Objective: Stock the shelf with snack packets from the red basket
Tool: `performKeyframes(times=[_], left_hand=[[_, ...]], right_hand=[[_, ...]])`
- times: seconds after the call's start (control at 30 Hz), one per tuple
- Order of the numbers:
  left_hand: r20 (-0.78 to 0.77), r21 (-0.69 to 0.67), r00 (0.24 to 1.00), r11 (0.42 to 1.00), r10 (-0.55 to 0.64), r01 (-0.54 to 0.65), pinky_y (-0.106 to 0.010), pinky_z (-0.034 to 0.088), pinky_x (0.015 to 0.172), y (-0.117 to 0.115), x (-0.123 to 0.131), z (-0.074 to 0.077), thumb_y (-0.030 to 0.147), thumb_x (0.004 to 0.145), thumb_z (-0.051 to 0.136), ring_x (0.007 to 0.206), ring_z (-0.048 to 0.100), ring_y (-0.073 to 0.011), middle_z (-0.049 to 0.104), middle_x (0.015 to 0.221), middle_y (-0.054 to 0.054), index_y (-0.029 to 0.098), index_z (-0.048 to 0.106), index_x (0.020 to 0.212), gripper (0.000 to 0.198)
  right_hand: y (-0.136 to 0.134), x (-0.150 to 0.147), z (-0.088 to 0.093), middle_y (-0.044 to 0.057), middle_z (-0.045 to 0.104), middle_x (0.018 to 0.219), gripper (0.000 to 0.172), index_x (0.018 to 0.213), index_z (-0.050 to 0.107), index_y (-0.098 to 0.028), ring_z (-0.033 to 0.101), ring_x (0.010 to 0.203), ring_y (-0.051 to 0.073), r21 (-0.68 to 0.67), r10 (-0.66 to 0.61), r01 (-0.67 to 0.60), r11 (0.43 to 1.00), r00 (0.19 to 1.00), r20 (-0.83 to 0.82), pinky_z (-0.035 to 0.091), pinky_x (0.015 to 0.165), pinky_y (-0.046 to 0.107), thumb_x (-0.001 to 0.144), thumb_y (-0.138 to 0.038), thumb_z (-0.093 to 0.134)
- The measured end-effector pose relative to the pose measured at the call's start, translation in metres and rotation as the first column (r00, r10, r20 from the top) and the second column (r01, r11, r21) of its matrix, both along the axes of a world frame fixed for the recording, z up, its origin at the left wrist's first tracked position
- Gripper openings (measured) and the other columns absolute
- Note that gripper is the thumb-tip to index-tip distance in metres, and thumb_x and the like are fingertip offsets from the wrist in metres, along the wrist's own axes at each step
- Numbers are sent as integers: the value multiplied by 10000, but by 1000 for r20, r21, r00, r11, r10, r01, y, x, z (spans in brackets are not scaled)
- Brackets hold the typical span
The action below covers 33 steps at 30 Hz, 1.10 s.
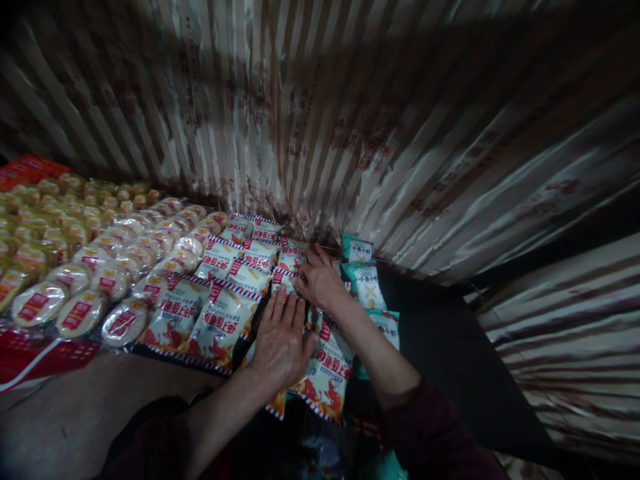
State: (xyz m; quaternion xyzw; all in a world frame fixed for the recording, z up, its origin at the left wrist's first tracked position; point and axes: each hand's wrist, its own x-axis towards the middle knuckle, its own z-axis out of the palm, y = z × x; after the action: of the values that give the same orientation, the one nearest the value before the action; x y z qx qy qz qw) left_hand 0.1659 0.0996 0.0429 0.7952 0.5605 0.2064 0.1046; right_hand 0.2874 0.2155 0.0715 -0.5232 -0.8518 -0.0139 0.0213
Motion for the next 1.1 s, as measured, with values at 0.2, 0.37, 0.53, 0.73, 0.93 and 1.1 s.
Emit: performKeyframes(times=[0.2,0.37,0.53,0.73,0.93,1.1], left_hand=[[7,-44,1000,999,-16,16,-552,175,1151,-8,-11,1,556,822,489,1425,148,-353,299,1504,-186,84,387,1404,757],[-4,-60,1000,998,0,0,-545,206,1142,-8,-16,-3,471,836,509,1425,134,-359,281,1514,-179,102,411,1393,675],[-12,-37,1000,999,4,-4,-534,246,1125,-6,-19,-2,426,860,490,1426,124,-360,282,1513,-184,106,390,1404,640],[-8,-19,1000,1000,15,-15,-504,265,1124,-2,-18,-7,364,878,464,1421,173,-338,326,1496,-180,108,444,1368,553],[-10,30,1000,999,14,-14,-514,255,1128,0,-18,-7,392,841,537,1409,197,-362,381,1459,-207,90,494,1324,571],[60,136,994,987,-91,82,-489,224,1153,-4,-12,-2,439,905,423,1429,155,-316,362,1476,-187,103,475,1335,548]], right_hand=[[2,-9,-10,154,425,1439,272,978,693,-153,172,1418,355,5,-16,16,1000,999,-35,296,1068,548,838,-344,560],[6,-11,-17,155,469,1402,208,895,698,-159,220,1404,355,34,-10,13,999,997,-81,299,1065,575,825,-296,559],[15,-8,-24,150,613,1222,185,765,676,-171,412,1311,289,70,90,-78,994,977,-192,261,1122,526,827,-190,503],[13,-9,-33,157,558,1305,148,823,679,-172,262,1391,332,87,39,-16,996,959,-280,307,1060,588,830,-240,548],[11,-8,-22,132,577,1284,178,899,684,-192,327,1365,301,89,71,-45,995,943,-324,296,1078,566,851,-302,553],[-22,19,3,135,531,1347,395,1121,636,-174,376,1346,257,188,-40,141,972,889,-456,300,1116,484,945,-409,372]])
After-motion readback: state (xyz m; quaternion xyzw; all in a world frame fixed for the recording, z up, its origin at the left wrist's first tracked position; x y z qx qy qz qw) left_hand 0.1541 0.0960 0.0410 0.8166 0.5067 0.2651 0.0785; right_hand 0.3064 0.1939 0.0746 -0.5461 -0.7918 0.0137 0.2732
